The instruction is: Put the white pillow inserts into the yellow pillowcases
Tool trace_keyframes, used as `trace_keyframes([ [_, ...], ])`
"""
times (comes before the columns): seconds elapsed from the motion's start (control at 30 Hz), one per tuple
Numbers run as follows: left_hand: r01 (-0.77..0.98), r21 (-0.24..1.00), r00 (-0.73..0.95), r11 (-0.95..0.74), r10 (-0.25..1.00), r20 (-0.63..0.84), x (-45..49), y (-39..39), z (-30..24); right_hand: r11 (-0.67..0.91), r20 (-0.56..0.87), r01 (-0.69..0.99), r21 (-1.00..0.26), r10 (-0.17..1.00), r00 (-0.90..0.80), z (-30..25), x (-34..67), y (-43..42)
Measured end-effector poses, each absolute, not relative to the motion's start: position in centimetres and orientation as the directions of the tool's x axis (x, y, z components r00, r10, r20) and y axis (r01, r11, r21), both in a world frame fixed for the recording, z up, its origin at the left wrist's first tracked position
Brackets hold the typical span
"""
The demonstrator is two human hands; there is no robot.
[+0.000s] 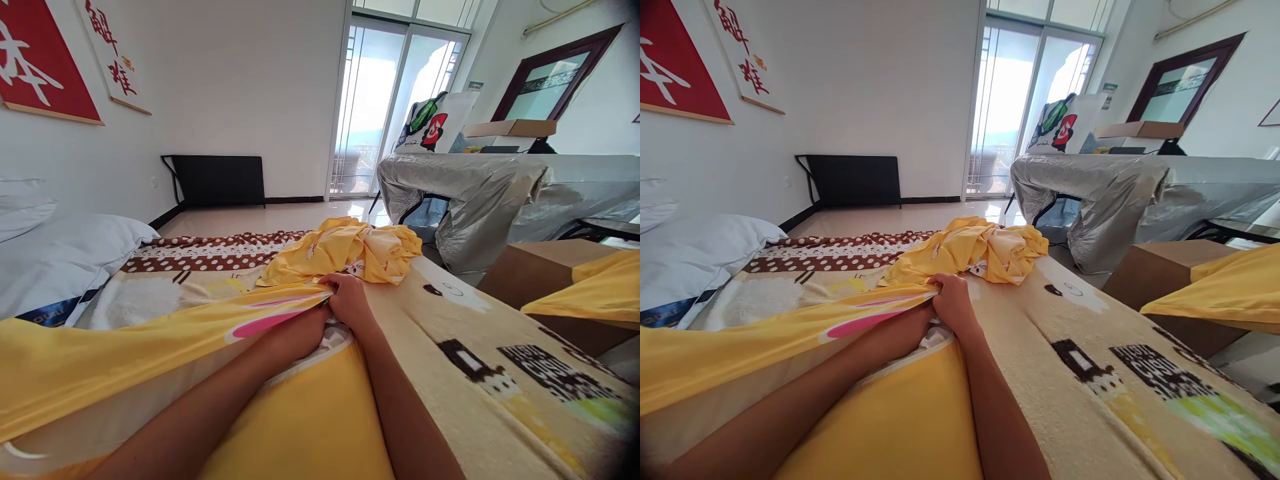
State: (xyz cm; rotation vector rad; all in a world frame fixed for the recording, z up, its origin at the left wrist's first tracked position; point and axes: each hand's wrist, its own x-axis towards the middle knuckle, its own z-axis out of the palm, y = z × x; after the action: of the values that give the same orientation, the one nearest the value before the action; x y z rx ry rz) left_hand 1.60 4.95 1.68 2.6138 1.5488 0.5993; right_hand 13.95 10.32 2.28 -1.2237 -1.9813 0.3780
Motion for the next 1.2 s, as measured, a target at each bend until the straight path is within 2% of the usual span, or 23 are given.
trace_keyframes([
  [0.1, 0.825, 0.285, 0.415, -0.488, 0.866, 0.280, 1.6, 5.2, 2.0, 0.487, 0.478, 0.694, -0.531, 0.848, -0.229, 2.1, 13.9, 10.3],
  [0.23, 0.822, 0.286, 0.419, -0.493, 0.863, 0.283, 1.6, 5.2, 1.9, 0.501, 0.507, 0.703, -0.504, 0.831, -0.229, 1.9, 13.8, 10.4],
  [0.37, 0.843, 0.248, 0.402, -0.477, 0.866, 0.298, 1.5, 4.9, 1.6, 0.484, 0.492, 0.704, -0.520, 0.843, -0.217, 1.8, 13.8, 10.5],
  [0.57, 0.856, 0.124, 0.441, -0.503, 0.833, 0.333, 1.3, 4.4, 1.7, 0.479, 0.487, 0.704, -0.524, 0.847, -0.213, 1.8, 13.9, 10.7],
  [0.7, 0.851, 0.110, 0.460, -0.514, 0.830, 0.316, 1.3, 4.1, 2.0, 0.472, 0.481, 0.706, -0.528, 0.851, -0.209, 1.7, 13.9, 10.8],
  [0.87, 0.892, 0.051, 0.410, -0.449, 0.851, 0.328, 1.6, 3.9, 1.8, 0.472, 0.476, 0.705, -0.530, 0.853, -0.214, 1.8, 14.0, 10.9],
  [1.07, 0.873, 0.082, 0.422, -0.480, 0.830, 0.365, 1.5, 4.0, 1.7, 0.476, 0.439, 0.689, -0.547, 0.863, -0.248, 2.0, 14.1, 10.8],
  [1.2, 0.870, 0.105, 0.407, -0.482, 0.821, 0.400, 1.3, 4.4, 1.5, 0.464, 0.435, 0.726, -0.508, 0.865, -0.248, 2.0, 14.1, 10.6],
])
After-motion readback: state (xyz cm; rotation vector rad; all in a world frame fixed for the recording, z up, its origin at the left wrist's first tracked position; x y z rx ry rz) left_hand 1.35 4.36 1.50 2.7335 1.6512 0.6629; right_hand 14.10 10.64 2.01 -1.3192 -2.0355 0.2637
